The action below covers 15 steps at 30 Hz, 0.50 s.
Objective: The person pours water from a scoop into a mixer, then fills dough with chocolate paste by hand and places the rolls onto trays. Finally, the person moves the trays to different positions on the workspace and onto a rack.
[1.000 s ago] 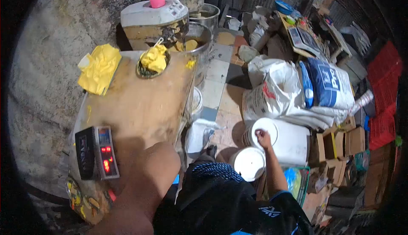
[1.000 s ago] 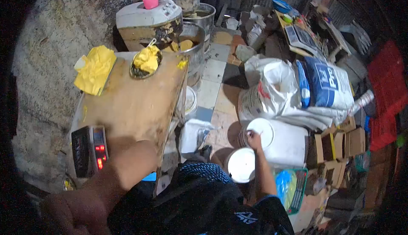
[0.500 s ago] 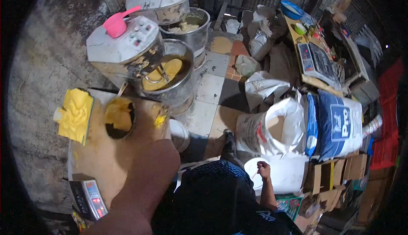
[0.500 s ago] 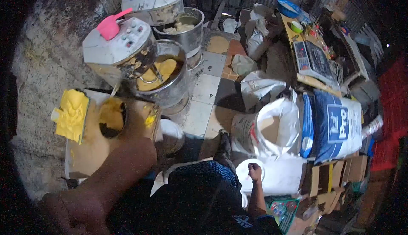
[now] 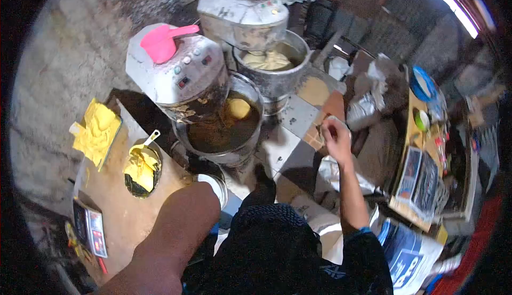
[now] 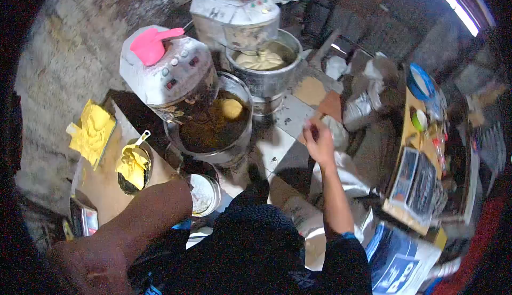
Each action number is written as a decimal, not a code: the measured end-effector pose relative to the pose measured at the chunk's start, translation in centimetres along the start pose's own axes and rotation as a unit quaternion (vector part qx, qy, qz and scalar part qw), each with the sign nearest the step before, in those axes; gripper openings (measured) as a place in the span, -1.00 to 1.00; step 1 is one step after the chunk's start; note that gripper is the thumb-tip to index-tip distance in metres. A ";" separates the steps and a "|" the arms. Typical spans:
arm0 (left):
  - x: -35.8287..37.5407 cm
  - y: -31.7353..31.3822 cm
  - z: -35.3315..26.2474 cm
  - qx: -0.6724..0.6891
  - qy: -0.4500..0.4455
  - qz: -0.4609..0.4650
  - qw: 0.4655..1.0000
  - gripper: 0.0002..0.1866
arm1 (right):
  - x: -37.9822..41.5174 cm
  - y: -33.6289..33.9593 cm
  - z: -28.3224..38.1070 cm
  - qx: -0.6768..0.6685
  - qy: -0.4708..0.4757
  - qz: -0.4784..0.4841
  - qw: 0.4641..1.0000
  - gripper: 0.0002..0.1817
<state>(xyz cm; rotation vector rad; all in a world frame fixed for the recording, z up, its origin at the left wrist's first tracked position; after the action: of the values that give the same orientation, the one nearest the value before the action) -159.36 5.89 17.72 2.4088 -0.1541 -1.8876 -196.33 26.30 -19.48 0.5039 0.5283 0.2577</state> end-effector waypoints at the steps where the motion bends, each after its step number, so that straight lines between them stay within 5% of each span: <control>1: 0.5 0.5 1.0 -0.034 -0.006 0.006 0.999 -0.62 | -4.3 -1.7 2.0 -0.005 0.051 -0.006 0.999 -0.77; 2: 0.5 1.1 2.9 -0.053 -0.010 -0.003 0.999 -0.62 | -8.7 -3.3 5.5 0.002 0.154 -0.008 0.988 -0.77; 4: 0.1 3.8 5.3 0.039 -0.093 -0.033 0.994 -0.64 | -16.7 -7.9 10.1 -0.048 0.203 0.063 0.976 -0.77; 8: 1.4 8.6 7.9 -0.090 -0.119 -0.086 0.985 -0.66 | -27.7 -17.7 19.6 -0.093 0.333 0.142 0.928 -0.79; 11: 2.3 9.9 9.5 -0.242 -0.033 -0.048 0.968 -0.84 | -33.1 -24.1 25.8 -0.114 0.408 0.160 0.891 -0.85; 12: 5.7 9.7 7.2 -0.401 -0.270 -0.169 0.859 -0.95 | -35.1 -26.8 26.8 -0.087 0.443 0.169 0.876 -0.81; 13: 10.7 7.8 6.8 -0.512 -0.482 -0.262 0.661 -0.89 | -37.0 -29.8 27.1 -0.063 0.474 0.173 0.861 -0.76; 14: 11.9 7.6 7.8 -0.524 -0.483 -0.249 0.656 -0.89 | -39.0 -33.1 26.9 -0.078 0.480 0.176 0.856 -0.76; 15: 12.6 10.3 7.7 -0.379 -0.441 -0.280 0.764 -0.76 | -40.6 -38.0 26.3 -0.035 0.473 0.253 0.843 -0.69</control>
<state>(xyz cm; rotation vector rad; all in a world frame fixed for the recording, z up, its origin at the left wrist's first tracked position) -164.11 -5.91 4.98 0.9519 1.1555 -2.4552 -212.07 -30.78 -2.70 0.4126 1.3458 1.0628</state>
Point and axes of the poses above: each hand's wrist, its own x-axis away from the middle knuckle, its own y-axis out of the back of the hand, z = x × y, the point moved 10 cm from there along -x, towards the middle knuckle, and after that the axes turned 12 degrees about y, right-handed, at the moved point
